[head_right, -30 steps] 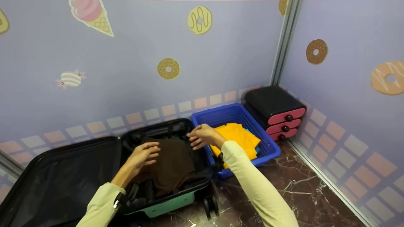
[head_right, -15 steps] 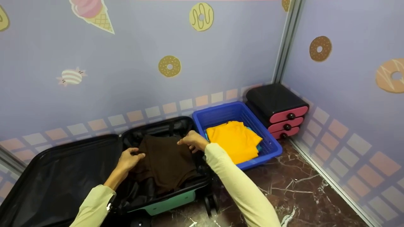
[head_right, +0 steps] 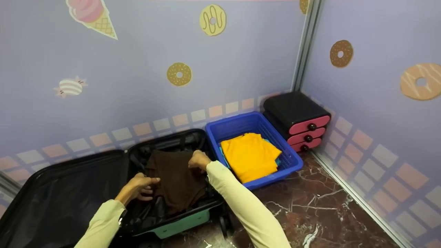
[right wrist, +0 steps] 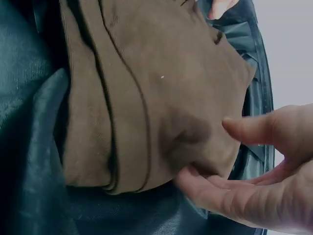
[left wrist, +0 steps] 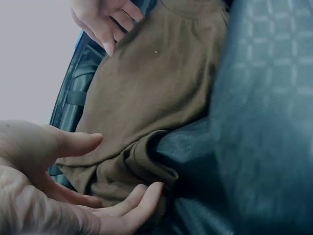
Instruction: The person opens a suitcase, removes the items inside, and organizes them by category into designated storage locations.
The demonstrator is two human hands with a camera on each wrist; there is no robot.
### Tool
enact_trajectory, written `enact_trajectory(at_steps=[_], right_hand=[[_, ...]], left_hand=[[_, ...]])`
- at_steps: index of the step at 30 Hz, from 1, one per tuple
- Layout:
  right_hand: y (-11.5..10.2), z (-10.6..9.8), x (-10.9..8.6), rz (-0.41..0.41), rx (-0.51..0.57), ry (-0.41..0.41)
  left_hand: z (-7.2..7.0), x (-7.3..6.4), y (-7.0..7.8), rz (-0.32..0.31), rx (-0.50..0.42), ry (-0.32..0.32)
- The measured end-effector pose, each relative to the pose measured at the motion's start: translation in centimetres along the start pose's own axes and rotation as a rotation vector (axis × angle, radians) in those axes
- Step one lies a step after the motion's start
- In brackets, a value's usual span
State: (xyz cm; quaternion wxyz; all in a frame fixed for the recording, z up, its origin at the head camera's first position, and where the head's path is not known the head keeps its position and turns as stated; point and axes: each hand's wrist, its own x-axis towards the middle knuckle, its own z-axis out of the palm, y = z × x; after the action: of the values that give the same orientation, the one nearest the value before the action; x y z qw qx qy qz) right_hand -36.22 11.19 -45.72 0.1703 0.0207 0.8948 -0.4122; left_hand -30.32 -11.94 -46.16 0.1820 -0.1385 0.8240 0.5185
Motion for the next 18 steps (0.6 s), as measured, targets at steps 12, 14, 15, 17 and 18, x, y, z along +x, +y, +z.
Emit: enact_trajectory(at_steps=[12,14,15,17,18], right_hand=[[0.3,-0.3,-0.2,-0.039,0.203,-0.114],[0.3,-0.4,-0.1,-0.042,0.222,-0.135],[0.3,-0.5,-0.2,-0.043,0.230,-0.139],[0.3,-0.8,-0.3,-0.052,0.239,-0.139],[0.3,-1.0,-0.4,-0.060,0.245,-0.138]], left_hand=[[0.4,0.9,-0.8,0.059,0.073,0.128],[0.2,0.9,-1.0,0.110,0.105,0.162],[0.1,0.9,-1.1,0.141,0.119,0.175],[0.0,0.9,-1.1,0.194,0.121,0.184],[-0.1,0.9,-1.0,0.210,0.110,0.179]])
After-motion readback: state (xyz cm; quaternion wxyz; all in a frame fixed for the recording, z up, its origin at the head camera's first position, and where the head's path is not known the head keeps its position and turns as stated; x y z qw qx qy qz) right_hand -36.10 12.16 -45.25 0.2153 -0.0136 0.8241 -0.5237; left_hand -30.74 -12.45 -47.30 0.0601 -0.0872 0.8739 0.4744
